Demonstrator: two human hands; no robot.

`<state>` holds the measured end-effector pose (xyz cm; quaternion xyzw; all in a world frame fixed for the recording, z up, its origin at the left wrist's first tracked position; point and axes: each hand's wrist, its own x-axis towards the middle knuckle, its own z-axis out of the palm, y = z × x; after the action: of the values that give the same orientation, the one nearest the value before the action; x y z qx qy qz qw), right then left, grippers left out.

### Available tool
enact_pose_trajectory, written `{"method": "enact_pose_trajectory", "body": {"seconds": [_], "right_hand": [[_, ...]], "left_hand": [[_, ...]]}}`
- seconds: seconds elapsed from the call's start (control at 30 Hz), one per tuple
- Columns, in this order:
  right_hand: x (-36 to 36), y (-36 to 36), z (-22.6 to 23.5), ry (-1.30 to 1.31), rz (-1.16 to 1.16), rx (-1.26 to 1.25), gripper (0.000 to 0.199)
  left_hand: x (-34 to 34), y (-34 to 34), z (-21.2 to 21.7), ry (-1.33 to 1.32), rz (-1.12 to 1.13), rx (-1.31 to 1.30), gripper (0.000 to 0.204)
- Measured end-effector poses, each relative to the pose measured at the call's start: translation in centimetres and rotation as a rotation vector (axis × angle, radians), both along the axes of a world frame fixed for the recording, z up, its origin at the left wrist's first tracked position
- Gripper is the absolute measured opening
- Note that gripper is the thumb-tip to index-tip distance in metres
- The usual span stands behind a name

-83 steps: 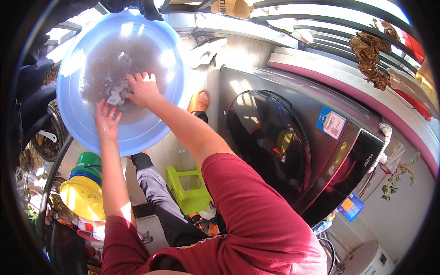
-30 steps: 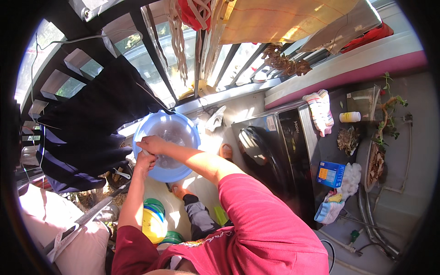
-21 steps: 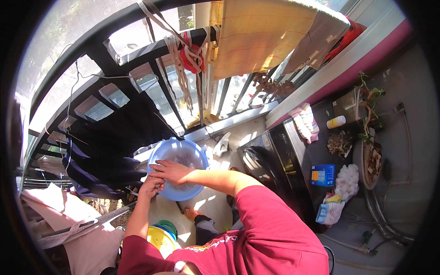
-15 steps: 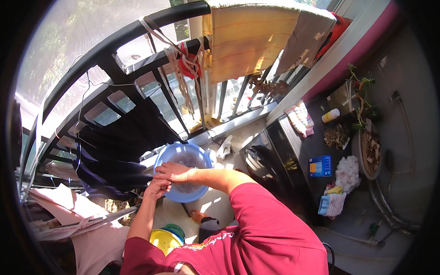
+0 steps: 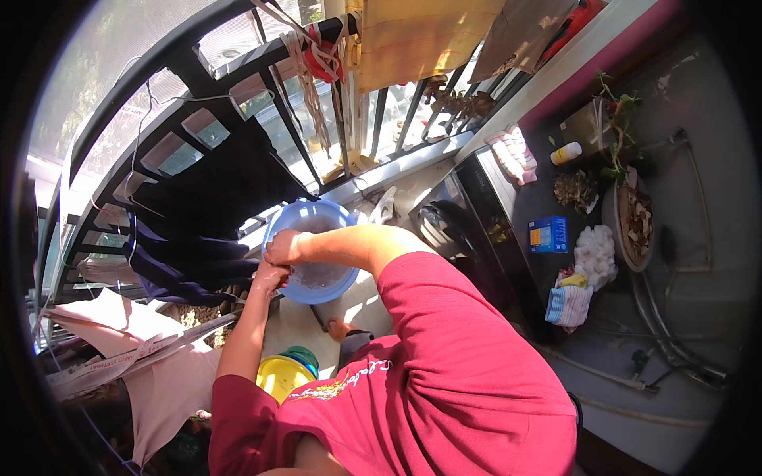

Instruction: The person hand-washes clothes in a basin, wrings them out, and hangs them on a rack before cleaning a shoe and preparing more garments for washing.

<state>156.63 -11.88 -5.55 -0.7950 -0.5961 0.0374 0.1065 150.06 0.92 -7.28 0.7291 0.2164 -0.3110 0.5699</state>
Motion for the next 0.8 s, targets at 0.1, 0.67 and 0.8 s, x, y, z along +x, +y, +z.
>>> {"method": "enact_pose_trajectory", "body": {"seconds": [0.1, 0.67, 0.8], "right_hand": [[0.1, -0.4, 1.2, 0.099, -0.064, -0.131, 0.023], [0.7, 0.6, -0.2, 0.648, -0.448, -0.265, 0.04], [-0.4, -0.9, 1.1, 0.443, -0.354, 0.073, 0.063]], "left_hand": [[0.2, -0.2, -1.4, -0.243, -0.13, 0.244, 0.029], [0.8, -0.9, 1.3, -0.482, -0.351, 0.883, 0.026], [1.7, 1.9, -1.6, -0.311, -0.22, 0.573, 0.025]]}}
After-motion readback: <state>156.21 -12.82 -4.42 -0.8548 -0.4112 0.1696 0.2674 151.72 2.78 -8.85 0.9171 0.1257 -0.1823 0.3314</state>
